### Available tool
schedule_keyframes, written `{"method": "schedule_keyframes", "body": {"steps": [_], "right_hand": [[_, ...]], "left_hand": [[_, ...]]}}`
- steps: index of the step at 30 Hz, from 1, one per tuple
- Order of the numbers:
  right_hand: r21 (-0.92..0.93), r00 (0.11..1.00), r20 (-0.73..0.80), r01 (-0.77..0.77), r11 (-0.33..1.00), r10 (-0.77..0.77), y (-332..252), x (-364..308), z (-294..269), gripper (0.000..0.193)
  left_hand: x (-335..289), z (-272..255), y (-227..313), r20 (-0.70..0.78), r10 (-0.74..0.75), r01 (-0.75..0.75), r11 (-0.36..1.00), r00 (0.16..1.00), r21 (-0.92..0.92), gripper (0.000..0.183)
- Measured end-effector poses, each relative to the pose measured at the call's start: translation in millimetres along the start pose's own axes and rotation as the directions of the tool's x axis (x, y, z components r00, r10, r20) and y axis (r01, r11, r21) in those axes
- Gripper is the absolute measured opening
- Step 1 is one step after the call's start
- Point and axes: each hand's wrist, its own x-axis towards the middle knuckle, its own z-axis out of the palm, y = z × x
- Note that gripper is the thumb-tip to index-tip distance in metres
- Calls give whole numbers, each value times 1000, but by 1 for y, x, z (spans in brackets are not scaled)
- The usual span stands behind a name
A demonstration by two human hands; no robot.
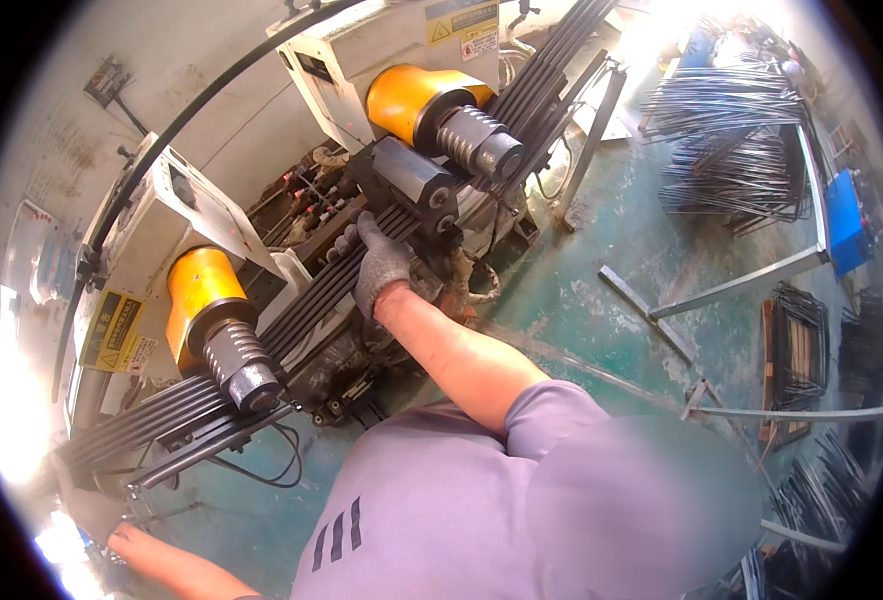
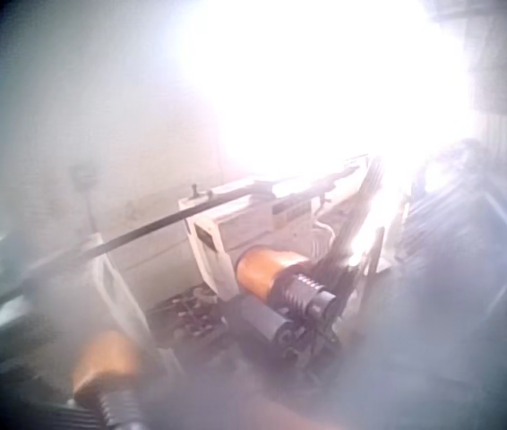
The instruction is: The person repeatedly picks up bundles of long metal rods from a floor stack, feeds them into a yellow and white bending machine, and removes the bent rods. The person stacks the finished bent rods on a nearby wooden pallet. The process is highly repetitive, involving the same sequence of loading, bending, and stacking.
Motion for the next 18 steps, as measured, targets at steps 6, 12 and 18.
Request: {"method": "schedule_keyframes", "body": {"steps": [6, 12, 18], "right_hand": [[15, 999, 39, -9, 1000, 8, 2, -3, 3, 19], [24, 1000, 10, 20, 1000, -20, 0, 0, 0, 19], [35, 1000, 0, -2, 999, 2, 2, -2, 2, 19]], "left_hand": [[-14, 44, 81, 53, 42, -34, 990, 998, -136, 45], [-38, 102, 123, 241, 92, -78, 995, 966, -68, 48], [-19, 127, 143, 383, 365, -413, 909, 849, 50, 41]]}}
